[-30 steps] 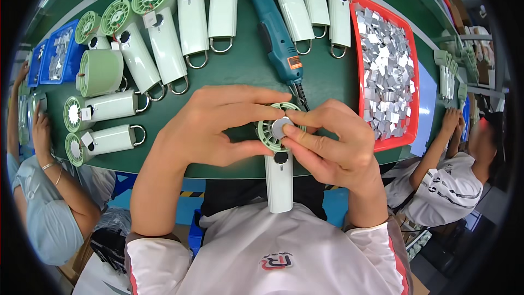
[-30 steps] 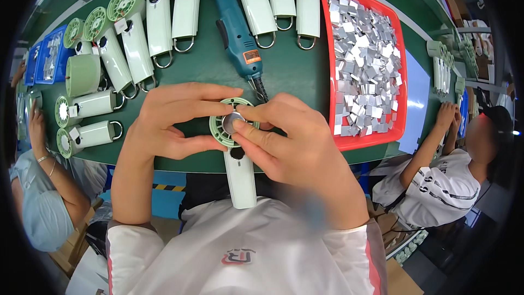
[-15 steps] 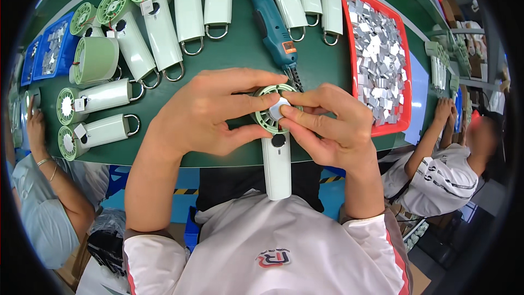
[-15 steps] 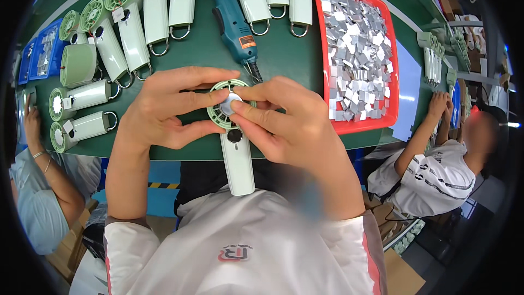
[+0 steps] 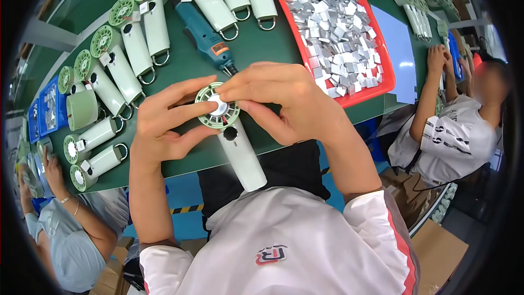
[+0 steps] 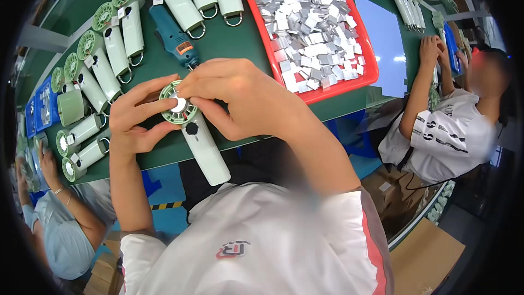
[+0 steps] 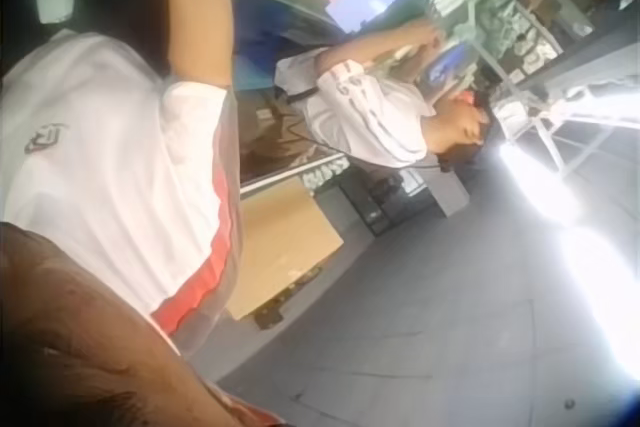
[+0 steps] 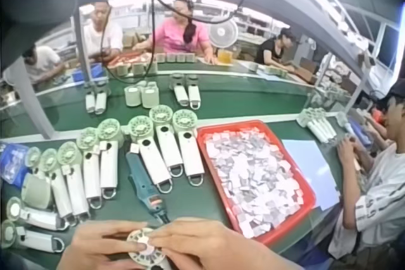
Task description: Assemble small portable fans by attaching central components to the fan blades on a production line.
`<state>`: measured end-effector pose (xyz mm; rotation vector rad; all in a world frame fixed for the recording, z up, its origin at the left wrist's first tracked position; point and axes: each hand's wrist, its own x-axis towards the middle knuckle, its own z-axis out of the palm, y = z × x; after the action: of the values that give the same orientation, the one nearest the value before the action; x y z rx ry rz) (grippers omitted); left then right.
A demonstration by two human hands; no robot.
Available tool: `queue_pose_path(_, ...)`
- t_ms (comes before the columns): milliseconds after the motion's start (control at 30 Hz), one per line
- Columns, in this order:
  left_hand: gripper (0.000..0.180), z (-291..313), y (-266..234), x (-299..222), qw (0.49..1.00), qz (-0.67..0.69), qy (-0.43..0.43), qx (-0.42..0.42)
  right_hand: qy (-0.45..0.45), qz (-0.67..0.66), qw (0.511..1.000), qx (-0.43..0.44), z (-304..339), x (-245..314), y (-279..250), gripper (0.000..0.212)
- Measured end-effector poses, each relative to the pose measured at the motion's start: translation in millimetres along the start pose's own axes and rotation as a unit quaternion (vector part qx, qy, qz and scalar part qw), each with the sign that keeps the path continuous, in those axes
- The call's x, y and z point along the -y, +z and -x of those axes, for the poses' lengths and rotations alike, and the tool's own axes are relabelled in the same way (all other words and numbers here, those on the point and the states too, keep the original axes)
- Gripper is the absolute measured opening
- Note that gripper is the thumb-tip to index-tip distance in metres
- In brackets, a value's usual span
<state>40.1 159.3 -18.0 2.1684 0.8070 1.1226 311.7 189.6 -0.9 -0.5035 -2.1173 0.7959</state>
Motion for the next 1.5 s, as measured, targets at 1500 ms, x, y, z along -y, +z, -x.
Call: queue_pose_path(1500, 0.055, 1, 0, 3, 1.0, 0.009, 0.017, -0.014, 0.015, 0.098, 0.994, -0.036, -1, 14, 15, 0.021)
